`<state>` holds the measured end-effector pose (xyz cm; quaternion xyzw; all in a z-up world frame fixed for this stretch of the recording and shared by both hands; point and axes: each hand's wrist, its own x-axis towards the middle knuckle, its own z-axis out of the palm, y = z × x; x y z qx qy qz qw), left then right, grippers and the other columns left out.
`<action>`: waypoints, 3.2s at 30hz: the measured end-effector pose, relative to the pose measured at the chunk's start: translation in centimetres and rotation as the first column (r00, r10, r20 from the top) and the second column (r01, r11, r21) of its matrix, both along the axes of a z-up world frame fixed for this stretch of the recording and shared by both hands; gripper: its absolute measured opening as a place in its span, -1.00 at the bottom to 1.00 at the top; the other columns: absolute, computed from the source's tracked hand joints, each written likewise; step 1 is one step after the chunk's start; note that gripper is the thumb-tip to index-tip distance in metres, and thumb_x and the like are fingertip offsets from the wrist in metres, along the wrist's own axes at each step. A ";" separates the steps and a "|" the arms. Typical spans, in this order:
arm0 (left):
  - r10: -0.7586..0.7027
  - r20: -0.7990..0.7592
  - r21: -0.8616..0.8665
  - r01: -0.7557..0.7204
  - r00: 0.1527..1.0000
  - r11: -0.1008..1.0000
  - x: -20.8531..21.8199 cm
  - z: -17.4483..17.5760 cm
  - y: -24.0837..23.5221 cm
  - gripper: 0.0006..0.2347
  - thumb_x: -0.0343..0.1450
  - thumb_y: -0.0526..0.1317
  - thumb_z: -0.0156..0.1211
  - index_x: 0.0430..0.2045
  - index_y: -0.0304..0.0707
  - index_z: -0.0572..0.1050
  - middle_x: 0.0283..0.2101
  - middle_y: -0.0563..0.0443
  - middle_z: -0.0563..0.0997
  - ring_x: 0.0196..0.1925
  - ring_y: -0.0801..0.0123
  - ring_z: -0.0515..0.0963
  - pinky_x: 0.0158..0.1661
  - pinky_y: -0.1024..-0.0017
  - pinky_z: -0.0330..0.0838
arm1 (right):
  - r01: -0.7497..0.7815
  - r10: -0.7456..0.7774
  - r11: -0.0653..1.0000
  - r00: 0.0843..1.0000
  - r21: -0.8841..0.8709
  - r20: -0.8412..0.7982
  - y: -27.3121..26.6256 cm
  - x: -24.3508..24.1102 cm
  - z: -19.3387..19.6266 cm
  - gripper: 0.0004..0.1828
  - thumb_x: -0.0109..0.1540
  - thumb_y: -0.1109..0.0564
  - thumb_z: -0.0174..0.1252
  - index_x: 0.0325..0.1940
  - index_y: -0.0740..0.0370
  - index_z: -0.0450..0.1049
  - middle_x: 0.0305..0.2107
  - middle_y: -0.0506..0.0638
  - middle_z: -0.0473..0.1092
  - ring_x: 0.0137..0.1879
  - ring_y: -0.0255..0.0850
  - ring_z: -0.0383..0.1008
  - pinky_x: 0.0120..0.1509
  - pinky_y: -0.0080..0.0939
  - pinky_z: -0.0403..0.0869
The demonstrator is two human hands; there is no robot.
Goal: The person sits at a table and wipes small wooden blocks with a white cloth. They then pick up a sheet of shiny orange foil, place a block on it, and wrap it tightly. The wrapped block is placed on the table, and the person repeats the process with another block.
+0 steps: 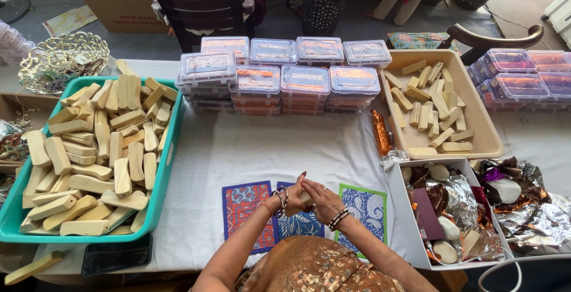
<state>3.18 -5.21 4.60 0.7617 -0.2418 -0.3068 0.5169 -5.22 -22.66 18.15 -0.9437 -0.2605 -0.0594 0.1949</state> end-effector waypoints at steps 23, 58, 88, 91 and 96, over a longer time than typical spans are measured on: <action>-0.126 0.687 0.412 -0.241 0.716 0.879 -4.2 -0.1 0.6 -0.43 0.36 -0.08 0.25 0.29 -0.16 0.25 0.37 -0.11 0.24 0.45 -0.03 0.15 0.33 -0.10 0.00 | 0.201 -0.289 0.929 0.918 -0.309 -0.272 -1.6 1.0 -10.0 -0.25 0.30 -0.10 0.09 0.51 0.06 0.01 0.43 0.01 0.09 0.58 -0.08 -0.03 0.57 0.22 0.00; 0.021 0.719 0.260 -0.296 0.695 0.919 -5.1 1.2 2.2 -0.43 0.34 -0.19 0.27 0.29 -0.17 0.25 0.25 -0.21 0.37 0.32 0.00 0.32 0.26 0.02 0.17 | 0.824 -0.834 0.545 0.551 0.153 0.002 -23.3 5.2 -4.7 -0.68 0.27 -0.03 0.25 -0.04 0.25 0.56 -0.15 0.21 0.53 -0.04 0.13 0.56 0.06 0.05 0.51; 0.043 0.730 0.340 -0.418 0.682 0.843 -5.5 0.5 1.8 -0.42 0.35 -0.17 0.27 0.30 -0.12 0.22 0.25 -0.18 0.39 0.33 0.05 0.35 0.27 0.08 0.17 | 0.713 -0.918 0.373 0.188 -0.594 -0.350 -38.3 3.6 -0.9 -0.58 0.16 -0.22 0.38 0.05 -0.13 0.66 -0.05 -0.01 0.61 0.09 -0.08 0.62 0.20 0.01 0.55; 0.057 0.736 0.319 -0.419 0.675 0.850 -5.6 0.6 1.9 -0.44 0.37 -0.13 0.27 0.29 -0.13 0.24 0.25 -0.18 0.39 0.33 0.05 0.35 0.27 0.08 0.18 | 0.716 -0.865 0.470 0.258 -0.516 -0.431 -41.0 4.2 -4.3 -0.61 0.18 -0.17 0.35 0.02 -0.03 0.69 -0.15 0.05 0.66 -0.02 -0.08 0.67 0.17 -0.03 0.55; 0.064 0.747 0.303 -0.425 0.661 0.853 -5.8 0.8 2.0 -0.44 0.36 -0.12 0.27 0.28 -0.15 0.26 0.24 -0.19 0.42 0.31 0.04 0.37 0.26 0.08 0.20 | 0.711 -0.843 0.512 0.310 -0.481 -0.440 -40.8 4.2 -4.5 -0.65 0.19 -0.10 0.33 0.00 0.02 0.70 -0.19 0.09 0.65 -0.07 -0.07 0.67 0.13 -0.05 0.56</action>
